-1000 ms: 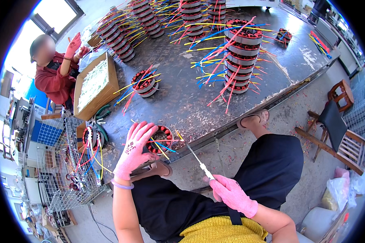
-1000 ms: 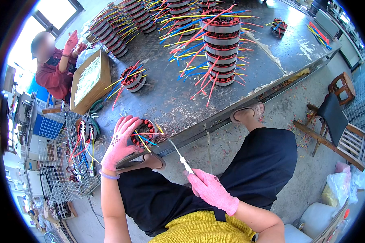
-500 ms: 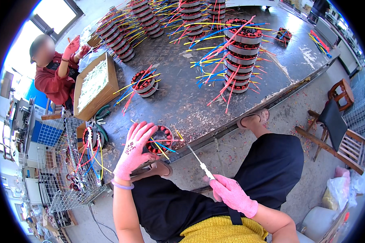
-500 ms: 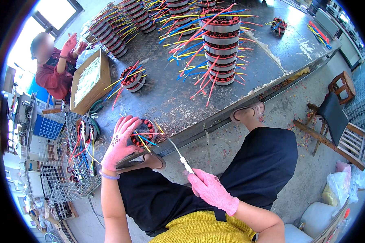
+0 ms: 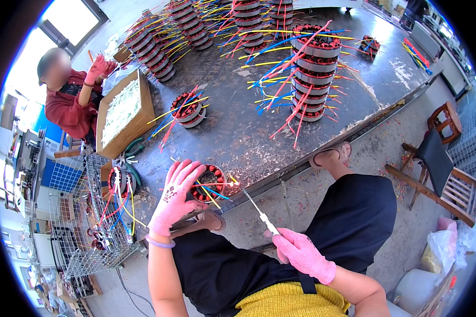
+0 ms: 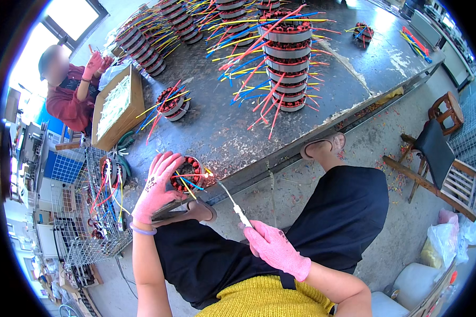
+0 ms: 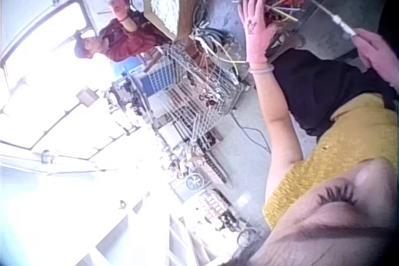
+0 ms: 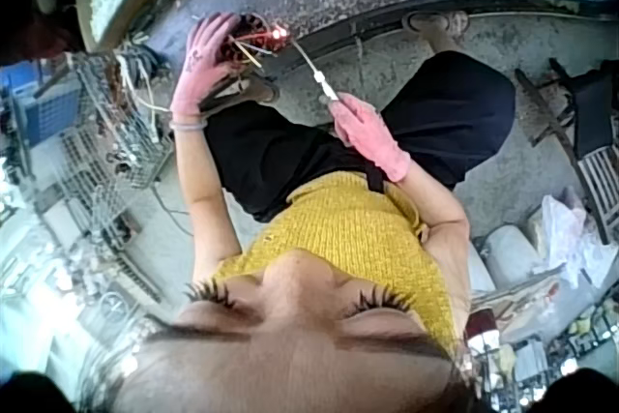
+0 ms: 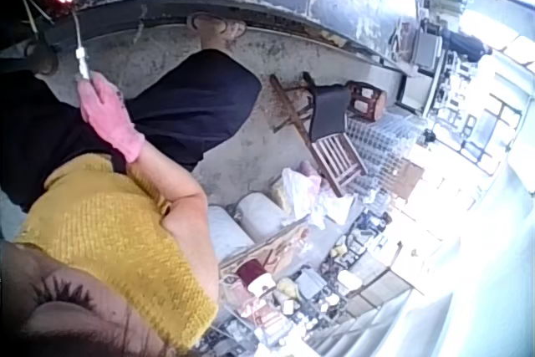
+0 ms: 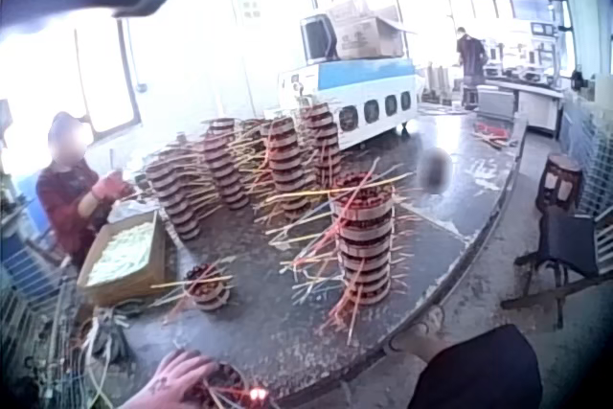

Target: The person uses a soldering iron to melt solder and connect wires onto a copper-wound motor stator on a workbench.

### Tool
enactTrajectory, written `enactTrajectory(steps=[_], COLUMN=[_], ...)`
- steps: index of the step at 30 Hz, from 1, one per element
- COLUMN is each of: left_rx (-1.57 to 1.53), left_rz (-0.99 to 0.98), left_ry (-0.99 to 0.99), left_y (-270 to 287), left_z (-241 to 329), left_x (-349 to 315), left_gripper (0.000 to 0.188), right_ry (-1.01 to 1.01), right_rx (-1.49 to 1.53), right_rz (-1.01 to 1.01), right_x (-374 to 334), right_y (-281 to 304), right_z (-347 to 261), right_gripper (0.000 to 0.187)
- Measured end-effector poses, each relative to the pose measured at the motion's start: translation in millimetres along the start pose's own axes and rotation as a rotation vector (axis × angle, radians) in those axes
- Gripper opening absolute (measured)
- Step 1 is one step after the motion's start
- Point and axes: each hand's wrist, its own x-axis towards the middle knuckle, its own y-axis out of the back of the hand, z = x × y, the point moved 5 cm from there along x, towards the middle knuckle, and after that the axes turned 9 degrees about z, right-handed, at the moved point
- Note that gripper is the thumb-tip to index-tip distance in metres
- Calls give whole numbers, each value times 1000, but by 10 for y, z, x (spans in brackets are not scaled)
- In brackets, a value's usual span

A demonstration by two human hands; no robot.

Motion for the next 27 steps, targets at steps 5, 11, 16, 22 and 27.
enactTrajectory(steps=[5,11,16,22,27], left_rx=[11,18,-4,26,-26], left_rz=[-2,1,-15,-23,-5], left_ry=[-8,-7,26,68,19], left_y=[8,9,30,-33,-20], left_z=[2,2,11,107,128], left_x=[-4,-1,18,53,73], left_gripper=[92,93,99,105,102], right_ry=[2,-13,-40,-36,23], right_rx=[12,70,105,274,343], right_rz=[19,23,14,66,103], right_x=[0,7,-13,-125,-260], right_y=[-5,-14,17,135,285], right_z=[-15,28,55,82,106], right_gripper=[38,38,38,36,33])
